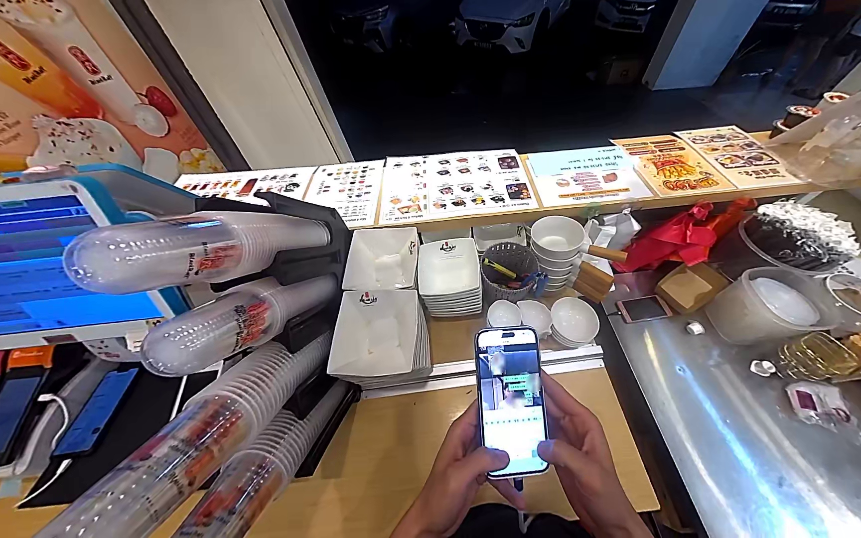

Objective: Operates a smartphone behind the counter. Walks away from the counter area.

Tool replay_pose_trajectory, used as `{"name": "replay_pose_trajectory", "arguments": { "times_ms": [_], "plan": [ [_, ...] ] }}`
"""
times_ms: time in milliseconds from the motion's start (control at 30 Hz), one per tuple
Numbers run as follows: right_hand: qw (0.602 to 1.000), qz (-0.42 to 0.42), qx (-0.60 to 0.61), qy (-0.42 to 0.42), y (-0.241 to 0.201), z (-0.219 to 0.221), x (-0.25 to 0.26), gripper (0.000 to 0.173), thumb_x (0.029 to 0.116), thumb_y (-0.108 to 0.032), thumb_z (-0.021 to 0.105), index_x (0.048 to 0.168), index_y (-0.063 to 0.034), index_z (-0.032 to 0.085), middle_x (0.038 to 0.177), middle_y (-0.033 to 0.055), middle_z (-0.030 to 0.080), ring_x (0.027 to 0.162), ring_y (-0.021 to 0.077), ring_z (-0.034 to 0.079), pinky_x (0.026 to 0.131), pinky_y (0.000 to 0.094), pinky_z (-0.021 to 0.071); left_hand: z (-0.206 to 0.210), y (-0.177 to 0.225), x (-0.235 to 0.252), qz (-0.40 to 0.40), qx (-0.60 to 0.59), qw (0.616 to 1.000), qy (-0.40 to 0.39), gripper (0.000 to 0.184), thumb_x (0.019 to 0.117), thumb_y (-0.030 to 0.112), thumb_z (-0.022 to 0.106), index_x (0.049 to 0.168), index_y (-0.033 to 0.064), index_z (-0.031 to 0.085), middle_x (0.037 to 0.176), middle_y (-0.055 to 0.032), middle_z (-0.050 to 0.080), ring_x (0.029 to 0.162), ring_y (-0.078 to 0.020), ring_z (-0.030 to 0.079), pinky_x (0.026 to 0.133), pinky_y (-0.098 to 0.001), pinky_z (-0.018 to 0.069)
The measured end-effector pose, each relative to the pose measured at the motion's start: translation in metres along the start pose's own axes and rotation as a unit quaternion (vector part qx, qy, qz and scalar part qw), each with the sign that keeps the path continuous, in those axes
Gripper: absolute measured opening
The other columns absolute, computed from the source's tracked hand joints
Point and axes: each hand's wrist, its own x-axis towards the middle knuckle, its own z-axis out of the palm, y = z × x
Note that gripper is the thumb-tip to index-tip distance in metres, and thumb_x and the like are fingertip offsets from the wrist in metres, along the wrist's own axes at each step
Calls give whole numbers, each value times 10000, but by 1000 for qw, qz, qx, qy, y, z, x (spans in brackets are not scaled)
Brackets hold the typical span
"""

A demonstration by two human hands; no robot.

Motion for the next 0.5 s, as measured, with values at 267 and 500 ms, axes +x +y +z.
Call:
{"name": "replay_pose_trajectory", "arguments": {
  "times_ms": [267, 500],
  "plan": [
    [999, -9, -48, 14, -1, 7, 0, 747, 907, -4, 650, 1537, 144, 277, 1431, 265, 568, 1262, 317, 631, 1069, 442, 538, -3, 0, -2, 3, -2, 1000, -19, 567, 940, 41, 584, 1466, 95, 378, 1283, -144, 668, 1020, -292, 732, 676, -435, 650],
    [993, -21, -108, 51, 1, 17, 2, 768, 893, -39, 693, 1519, 163, 296, 1405, 242, 599, 1238, 294, 651, 1052, 415, 558, -1, 1, -4, 7, 7, 1000, -21, 597, 928, 11, 577, 1477, 82, 351, 1303, -151, 651, 1046, -303, 723, 691, -451, 651]
  ]
}}
